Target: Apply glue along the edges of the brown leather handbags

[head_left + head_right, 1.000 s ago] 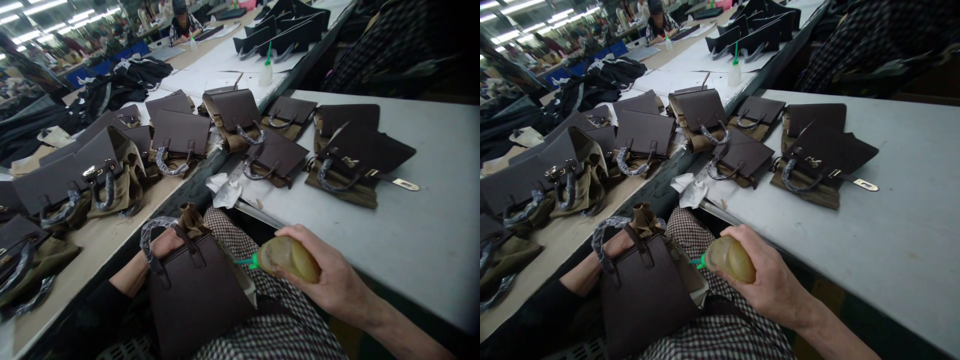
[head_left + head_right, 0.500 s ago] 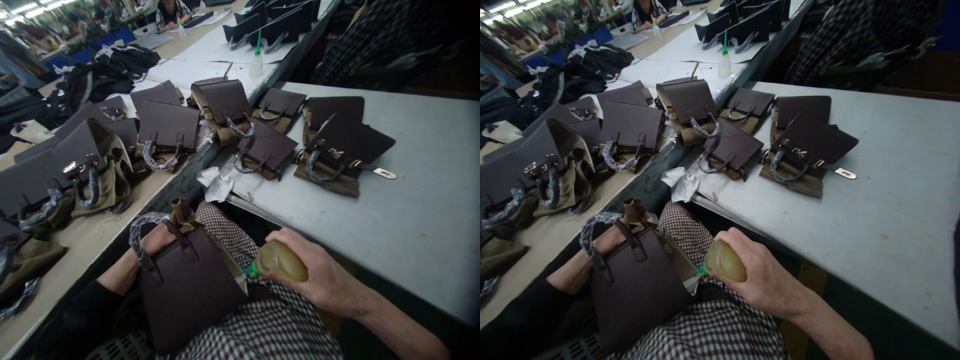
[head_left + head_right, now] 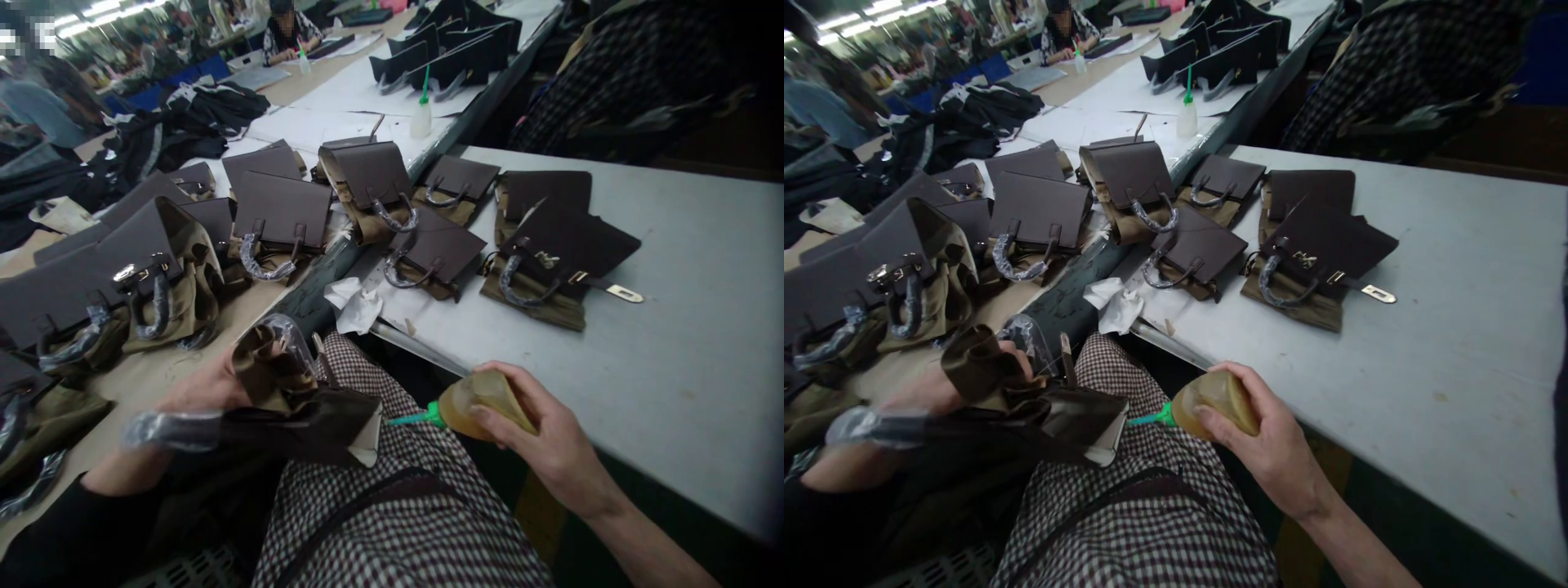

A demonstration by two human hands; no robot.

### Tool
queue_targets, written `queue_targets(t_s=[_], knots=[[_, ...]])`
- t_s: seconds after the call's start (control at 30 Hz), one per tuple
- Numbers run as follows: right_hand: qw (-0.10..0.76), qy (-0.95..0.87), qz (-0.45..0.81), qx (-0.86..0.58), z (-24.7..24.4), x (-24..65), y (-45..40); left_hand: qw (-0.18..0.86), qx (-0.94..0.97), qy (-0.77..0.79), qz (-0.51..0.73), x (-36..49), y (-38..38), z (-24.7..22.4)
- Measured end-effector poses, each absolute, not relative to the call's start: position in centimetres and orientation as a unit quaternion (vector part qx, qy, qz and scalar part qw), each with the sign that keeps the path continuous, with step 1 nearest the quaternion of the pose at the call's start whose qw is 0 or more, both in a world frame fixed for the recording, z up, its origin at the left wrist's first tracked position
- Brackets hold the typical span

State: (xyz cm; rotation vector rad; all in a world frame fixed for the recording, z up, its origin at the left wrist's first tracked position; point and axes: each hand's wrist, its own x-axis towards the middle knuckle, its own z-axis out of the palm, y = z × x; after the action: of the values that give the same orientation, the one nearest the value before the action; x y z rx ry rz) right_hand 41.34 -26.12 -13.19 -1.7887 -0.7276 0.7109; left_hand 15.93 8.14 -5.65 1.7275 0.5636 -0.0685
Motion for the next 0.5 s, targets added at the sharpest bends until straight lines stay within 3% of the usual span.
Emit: queue_targets(t_s=[0.23,0.5], knots=[[0.483,-0.346,0.232,-0.77,-16.4,41.2,-25.5,0.67,0.708,0.202,-0.099,15.5,3.9,-7.7],[0.442,-0.532,0.195,-0.695,-16.3,43.0,-21.5,0.688,0.693,0.194,-0.098,14.9,3.3,-7.2]])
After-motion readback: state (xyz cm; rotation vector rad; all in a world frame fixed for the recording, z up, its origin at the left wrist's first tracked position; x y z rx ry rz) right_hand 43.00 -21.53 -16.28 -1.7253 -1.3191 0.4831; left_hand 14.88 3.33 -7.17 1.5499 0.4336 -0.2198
